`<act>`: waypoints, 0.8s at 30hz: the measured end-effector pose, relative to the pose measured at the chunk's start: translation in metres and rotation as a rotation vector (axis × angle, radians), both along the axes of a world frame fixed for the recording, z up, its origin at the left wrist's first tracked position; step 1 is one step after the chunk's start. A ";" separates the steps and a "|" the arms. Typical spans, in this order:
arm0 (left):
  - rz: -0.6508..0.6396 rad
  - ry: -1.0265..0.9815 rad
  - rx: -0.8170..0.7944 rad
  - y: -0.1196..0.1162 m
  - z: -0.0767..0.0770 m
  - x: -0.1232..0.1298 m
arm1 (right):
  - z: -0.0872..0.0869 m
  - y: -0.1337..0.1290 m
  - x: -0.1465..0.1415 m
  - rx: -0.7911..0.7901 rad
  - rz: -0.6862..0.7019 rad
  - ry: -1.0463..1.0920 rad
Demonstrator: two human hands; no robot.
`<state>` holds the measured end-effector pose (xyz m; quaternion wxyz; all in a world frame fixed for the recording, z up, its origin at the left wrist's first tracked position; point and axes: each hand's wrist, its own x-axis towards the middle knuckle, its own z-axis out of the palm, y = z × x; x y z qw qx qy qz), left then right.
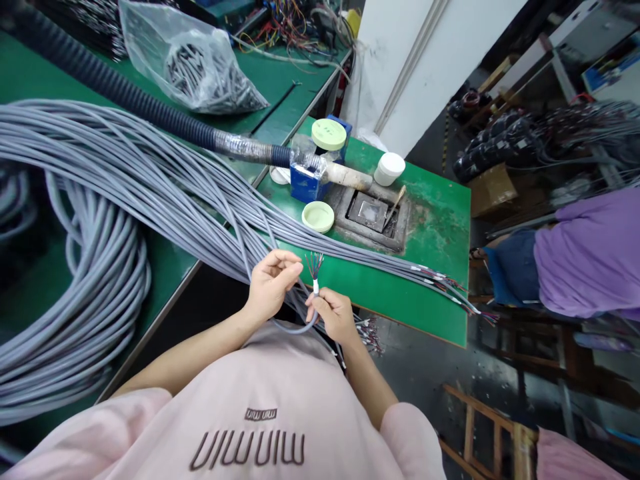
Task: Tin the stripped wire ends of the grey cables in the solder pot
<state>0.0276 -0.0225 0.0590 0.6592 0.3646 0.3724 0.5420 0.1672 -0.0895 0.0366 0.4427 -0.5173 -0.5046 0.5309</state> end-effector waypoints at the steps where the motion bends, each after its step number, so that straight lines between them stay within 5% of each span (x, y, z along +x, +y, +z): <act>1: -0.023 0.022 0.006 0.000 0.001 -0.001 | 0.000 0.000 -0.001 0.003 0.002 0.001; 11: -0.176 0.050 -0.091 0.006 0.001 0.001 | 0.003 0.001 -0.002 0.021 0.013 -0.032; 19: -0.081 0.102 -0.038 0.001 0.008 0.001 | 0.002 0.010 0.003 0.037 -0.081 0.080; 24: -0.093 0.094 0.031 -0.004 0.006 0.006 | 0.019 0.026 0.000 0.011 -0.146 0.007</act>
